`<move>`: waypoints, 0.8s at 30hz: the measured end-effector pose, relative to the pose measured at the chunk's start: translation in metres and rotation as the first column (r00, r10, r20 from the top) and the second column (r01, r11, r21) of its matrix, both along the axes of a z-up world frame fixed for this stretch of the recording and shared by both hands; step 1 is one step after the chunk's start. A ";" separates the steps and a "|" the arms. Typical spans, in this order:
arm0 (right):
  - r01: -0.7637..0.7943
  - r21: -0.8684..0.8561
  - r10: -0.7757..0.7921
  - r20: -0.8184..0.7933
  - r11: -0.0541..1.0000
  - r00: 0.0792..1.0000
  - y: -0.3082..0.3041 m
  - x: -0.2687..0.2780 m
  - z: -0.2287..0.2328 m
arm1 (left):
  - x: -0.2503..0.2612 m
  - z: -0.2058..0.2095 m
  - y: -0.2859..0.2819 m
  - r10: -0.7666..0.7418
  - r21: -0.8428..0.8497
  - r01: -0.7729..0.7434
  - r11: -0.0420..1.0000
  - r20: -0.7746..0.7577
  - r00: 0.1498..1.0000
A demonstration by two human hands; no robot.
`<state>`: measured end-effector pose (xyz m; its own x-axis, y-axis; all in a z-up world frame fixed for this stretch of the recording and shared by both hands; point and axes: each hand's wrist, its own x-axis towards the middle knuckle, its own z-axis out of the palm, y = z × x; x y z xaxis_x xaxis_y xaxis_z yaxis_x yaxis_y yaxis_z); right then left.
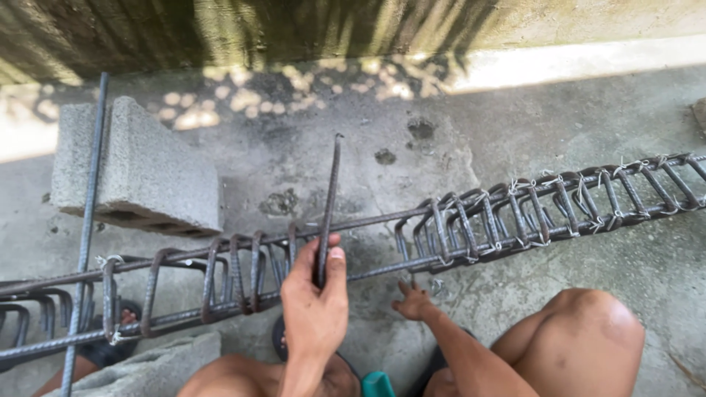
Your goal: The person sits on the ground and assembles a metal rebar cage by hand. They bend and twist wire ties to secure the vertical bars to the horizontal rungs of the structure.
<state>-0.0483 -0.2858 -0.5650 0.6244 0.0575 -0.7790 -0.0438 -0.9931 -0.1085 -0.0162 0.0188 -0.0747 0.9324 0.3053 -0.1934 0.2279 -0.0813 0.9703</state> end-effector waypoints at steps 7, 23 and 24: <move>-0.005 0.108 -0.023 0.261 0.994 0.965 -0.025 -0.017 -0.020 | 0.004 0.007 -0.010 -0.033 0.075 0.034 0.997 -0.008 0.999; 0.576 0.809 -0.912 -0.141 0.117 0.384 0.054 -0.043 0.342 | -0.016 -0.011 -0.026 -0.386 -0.215 0.389 0.896 0.054 0.921; 0.532 0.847 -0.917 -0.212 0.000 0.338 0.056 -0.049 0.360 | -0.020 -0.019 -0.029 -0.370 -0.178 0.358 0.917 -0.042 0.928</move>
<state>-0.0978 -0.2296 -0.2053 0.8466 -0.2621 -0.4632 -0.4585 0.0830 -0.8848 -0.0359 -0.0098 -0.0935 0.9542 -0.0945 -0.2838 0.2838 -0.0132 0.9588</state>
